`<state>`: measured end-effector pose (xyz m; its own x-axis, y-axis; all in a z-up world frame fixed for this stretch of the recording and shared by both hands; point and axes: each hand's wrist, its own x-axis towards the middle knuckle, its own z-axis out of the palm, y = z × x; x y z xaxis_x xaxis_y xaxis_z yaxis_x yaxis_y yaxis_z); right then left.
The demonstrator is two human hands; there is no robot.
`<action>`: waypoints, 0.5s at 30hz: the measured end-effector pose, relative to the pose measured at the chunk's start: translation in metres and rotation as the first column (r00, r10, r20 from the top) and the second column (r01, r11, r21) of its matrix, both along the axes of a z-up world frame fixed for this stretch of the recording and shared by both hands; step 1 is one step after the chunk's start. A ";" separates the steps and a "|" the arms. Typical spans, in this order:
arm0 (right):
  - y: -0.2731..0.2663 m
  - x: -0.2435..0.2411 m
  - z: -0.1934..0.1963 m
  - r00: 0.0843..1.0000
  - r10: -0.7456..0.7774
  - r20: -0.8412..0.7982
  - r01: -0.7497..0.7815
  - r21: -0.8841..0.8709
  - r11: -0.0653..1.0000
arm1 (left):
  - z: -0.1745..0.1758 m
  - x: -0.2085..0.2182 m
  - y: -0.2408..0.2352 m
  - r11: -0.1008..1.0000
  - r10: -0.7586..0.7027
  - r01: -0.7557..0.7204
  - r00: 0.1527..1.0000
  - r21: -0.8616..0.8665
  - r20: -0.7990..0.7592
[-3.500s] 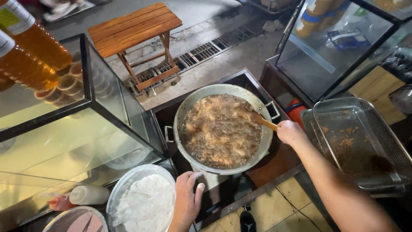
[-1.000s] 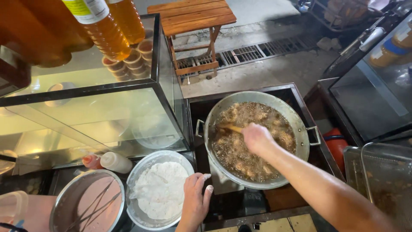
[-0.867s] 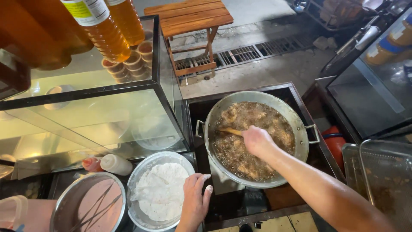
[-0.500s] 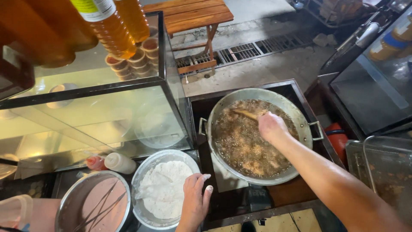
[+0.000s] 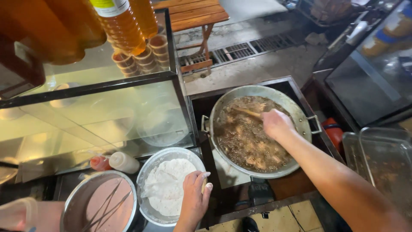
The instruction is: The recorder is frying chicken pieces in a large pan and subsequently battering raw chicken for more frying.
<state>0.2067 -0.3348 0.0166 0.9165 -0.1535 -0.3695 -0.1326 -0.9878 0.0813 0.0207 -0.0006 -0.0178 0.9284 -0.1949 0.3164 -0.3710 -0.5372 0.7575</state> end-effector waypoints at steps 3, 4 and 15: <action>-0.052 -0.023 -0.032 0.933 0.117 0.340 -0.133 0.024 0.991 | 0.003 0.003 0.004 0.998 -0.050 0.051 0.998 -0.023 0.035; -0.058 -0.041 -0.024 0.934 0.101 0.342 -0.115 0.020 0.993 | 0.005 0.004 0.004 0.997 -0.068 0.069 0.997 -0.027 0.038; -0.065 -0.217 -0.036 0.822 -0.507 0.261 0.351 0.469 0.810 | 0.010 0.003 0.004 0.962 -0.272 0.272 0.962 -0.016 0.014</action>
